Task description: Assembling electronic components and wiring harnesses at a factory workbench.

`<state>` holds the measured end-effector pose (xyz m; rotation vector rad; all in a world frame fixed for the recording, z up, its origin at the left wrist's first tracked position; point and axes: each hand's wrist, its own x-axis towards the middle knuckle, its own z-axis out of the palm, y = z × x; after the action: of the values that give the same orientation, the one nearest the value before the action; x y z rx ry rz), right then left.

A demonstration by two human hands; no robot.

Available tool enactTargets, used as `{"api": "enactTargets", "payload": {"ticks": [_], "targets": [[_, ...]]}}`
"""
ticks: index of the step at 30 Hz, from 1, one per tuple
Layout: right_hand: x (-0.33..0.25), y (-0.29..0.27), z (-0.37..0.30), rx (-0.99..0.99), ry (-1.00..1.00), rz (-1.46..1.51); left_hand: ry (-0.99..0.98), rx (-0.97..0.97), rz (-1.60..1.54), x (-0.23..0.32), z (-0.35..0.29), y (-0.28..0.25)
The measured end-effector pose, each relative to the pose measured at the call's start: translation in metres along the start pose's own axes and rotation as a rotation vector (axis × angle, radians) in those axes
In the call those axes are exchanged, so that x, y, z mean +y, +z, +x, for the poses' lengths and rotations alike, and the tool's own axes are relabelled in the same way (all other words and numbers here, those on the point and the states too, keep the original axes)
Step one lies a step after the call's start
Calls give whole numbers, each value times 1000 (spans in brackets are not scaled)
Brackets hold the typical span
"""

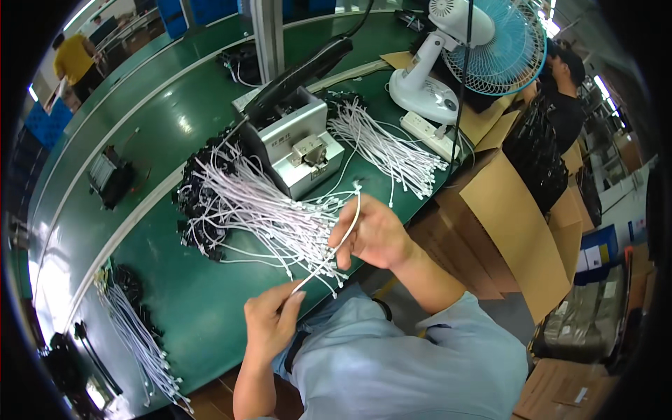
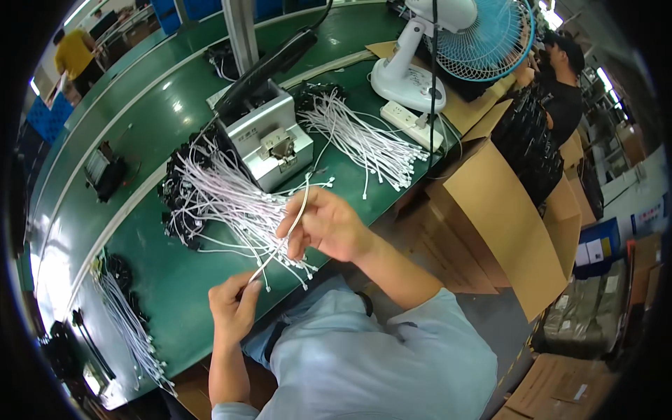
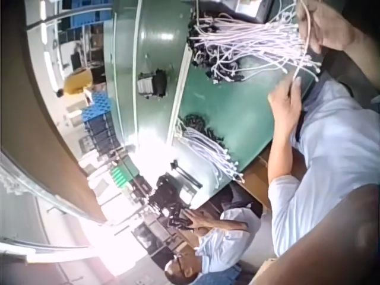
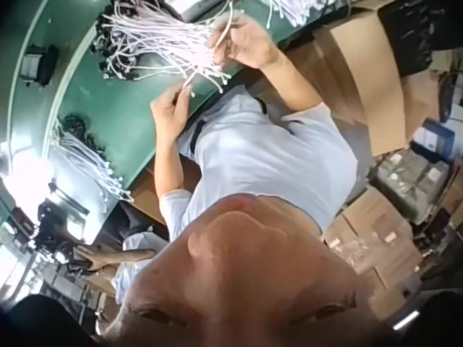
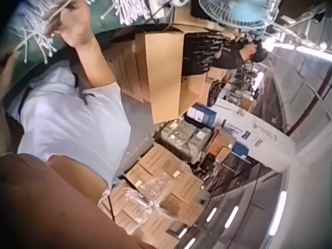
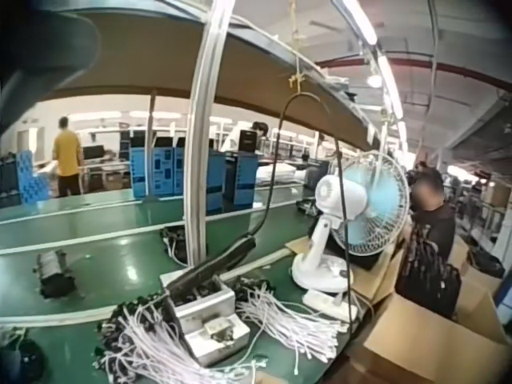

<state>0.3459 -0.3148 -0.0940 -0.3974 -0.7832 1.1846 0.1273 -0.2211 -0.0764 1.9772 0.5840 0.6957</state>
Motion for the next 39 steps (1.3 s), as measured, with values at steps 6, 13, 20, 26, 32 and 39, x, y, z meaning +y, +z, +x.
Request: {"api": "enactTargets", "payload": {"ticks": [6,13,20,26,32,39], "targets": [[-20,-74,41,498,-151,-20,-137,58,-39,-22,6,-8],[-26,-142,37,968,-139,-628,-236,101,36,-36,12,-22],[-11,-60,20,591,-64,-1117,-336,100,77,-51,10,-34],[7,-39,35,206,112,-1732,-394,89,93,-52,5,-34],[9,-57,55,160,307,-1547,-221,96,225,-63,-2,-35],[1,-5,43,85,183,-1453,-169,186,362,-58,-39,-64]]}}
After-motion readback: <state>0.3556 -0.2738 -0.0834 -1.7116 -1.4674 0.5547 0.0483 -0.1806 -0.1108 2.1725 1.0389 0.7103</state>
